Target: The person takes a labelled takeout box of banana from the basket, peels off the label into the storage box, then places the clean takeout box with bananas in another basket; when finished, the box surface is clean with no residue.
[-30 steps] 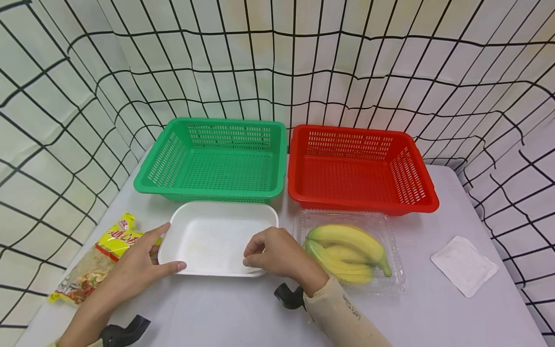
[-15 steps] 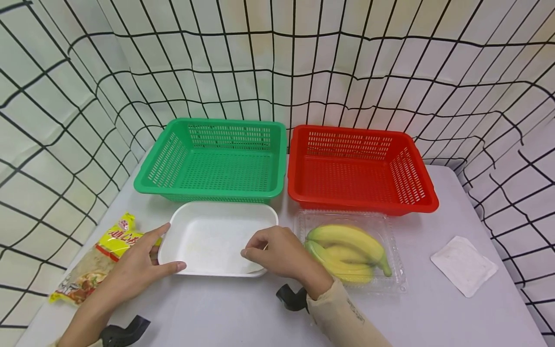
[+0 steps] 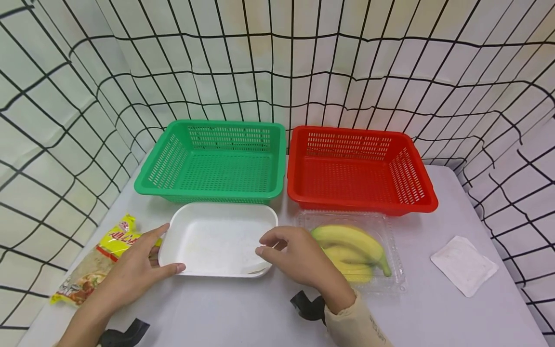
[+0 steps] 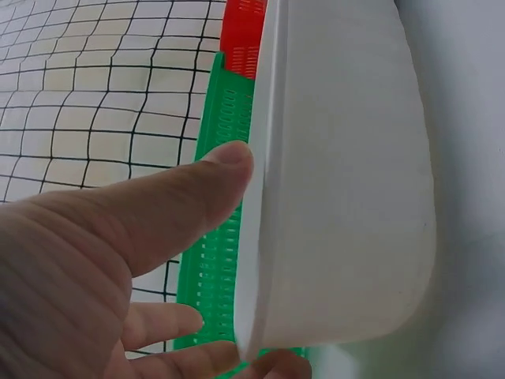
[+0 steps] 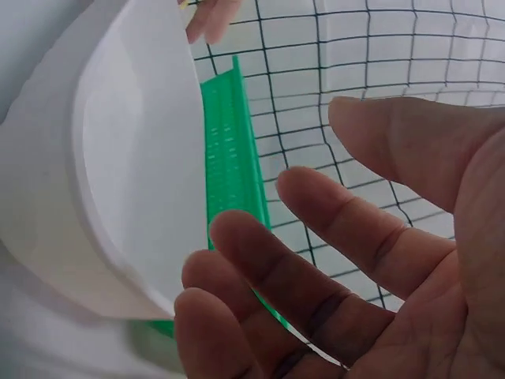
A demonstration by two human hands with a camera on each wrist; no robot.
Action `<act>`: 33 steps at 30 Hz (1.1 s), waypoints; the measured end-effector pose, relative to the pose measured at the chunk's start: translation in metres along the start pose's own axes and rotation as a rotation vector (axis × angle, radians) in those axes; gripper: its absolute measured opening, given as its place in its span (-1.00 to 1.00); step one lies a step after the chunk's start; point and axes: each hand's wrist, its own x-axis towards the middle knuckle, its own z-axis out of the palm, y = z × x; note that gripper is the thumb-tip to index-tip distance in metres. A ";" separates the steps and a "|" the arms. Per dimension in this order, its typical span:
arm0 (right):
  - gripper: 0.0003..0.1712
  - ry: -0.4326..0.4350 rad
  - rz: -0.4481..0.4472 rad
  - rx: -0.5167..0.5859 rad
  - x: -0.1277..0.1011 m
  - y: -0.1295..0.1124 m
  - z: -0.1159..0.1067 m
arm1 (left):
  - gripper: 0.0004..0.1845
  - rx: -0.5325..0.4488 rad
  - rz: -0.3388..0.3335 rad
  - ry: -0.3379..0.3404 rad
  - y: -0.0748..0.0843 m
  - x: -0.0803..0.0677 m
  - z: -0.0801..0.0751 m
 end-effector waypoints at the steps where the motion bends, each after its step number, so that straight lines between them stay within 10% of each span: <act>1: -0.81 0.024 0.009 -0.002 -0.004 0.001 -0.002 | 0.13 0.010 0.003 0.003 0.001 -0.001 0.000; 16: -0.20 0.369 0.098 -0.046 -0.066 0.022 -0.052 | 0.02 -0.033 0.256 0.109 0.056 -0.015 0.029; 22: 0.01 0.465 0.166 -0.093 -0.089 0.048 -0.071 | 0.12 -0.118 0.447 0.058 0.085 -0.016 0.062; 33: 0.16 0.562 0.339 -0.124 -0.114 0.090 -0.086 | 0.07 -0.236 0.596 -0.121 0.125 -0.016 0.102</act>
